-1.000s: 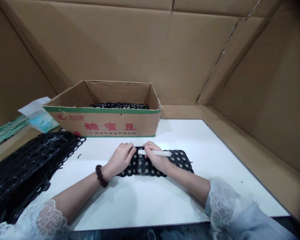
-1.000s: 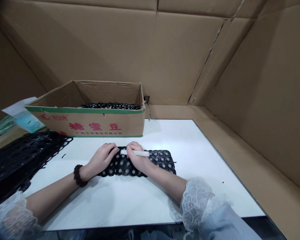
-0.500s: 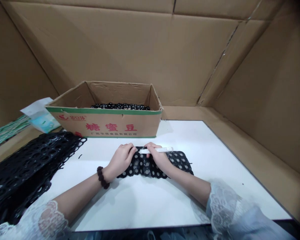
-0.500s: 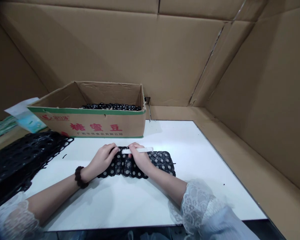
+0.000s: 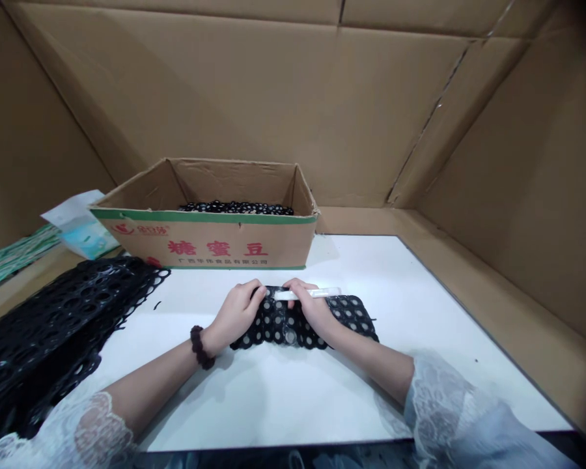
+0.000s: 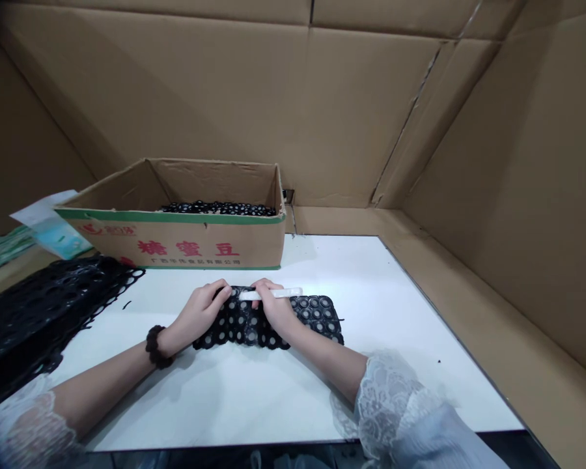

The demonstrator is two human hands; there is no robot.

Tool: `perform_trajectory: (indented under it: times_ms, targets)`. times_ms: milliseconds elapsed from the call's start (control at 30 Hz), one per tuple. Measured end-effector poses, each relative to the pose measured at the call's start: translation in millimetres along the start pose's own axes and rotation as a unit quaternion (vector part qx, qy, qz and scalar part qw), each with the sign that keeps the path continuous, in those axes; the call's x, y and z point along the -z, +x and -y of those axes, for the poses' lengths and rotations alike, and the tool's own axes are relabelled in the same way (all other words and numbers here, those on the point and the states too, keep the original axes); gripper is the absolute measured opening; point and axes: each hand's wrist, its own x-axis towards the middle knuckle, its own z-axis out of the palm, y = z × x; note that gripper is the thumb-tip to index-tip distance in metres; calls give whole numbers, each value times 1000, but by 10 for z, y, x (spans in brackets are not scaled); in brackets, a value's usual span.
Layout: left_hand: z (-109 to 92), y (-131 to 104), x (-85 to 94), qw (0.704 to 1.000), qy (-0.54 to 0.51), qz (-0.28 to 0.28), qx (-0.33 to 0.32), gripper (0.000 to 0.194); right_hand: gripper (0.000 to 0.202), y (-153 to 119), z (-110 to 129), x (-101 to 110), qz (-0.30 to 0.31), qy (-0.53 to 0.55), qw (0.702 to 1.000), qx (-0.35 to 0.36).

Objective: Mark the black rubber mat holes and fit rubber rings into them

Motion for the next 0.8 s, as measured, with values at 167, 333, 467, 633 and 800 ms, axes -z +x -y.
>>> perform_trajectory:
  times_ms: [167, 333, 467, 633, 800]
  targets:
    - [22, -7, 6, 1000, -24, 7, 12, 31, 28, -5, 30, 11, 6, 0, 1000, -14]
    - [6, -18, -19, 999, 44, -4, -19, 30, 27, -1, -18, 0, -3, -17, 1000, -4]
    - [-67, -59, -75, 983, 156, -38, -90, 28, 32, -48, -30, -48, -7, -92, 993, 71]
    - [-76, -56, -60, 986, 143, -33, -79, 27, 30, -41, 2, -27, -6, -84, 993, 79]
    - [26, 14, 31, 999, 46, 8, -13, 31, 27, 26, -1, 69, 52, -26, 998, 22]
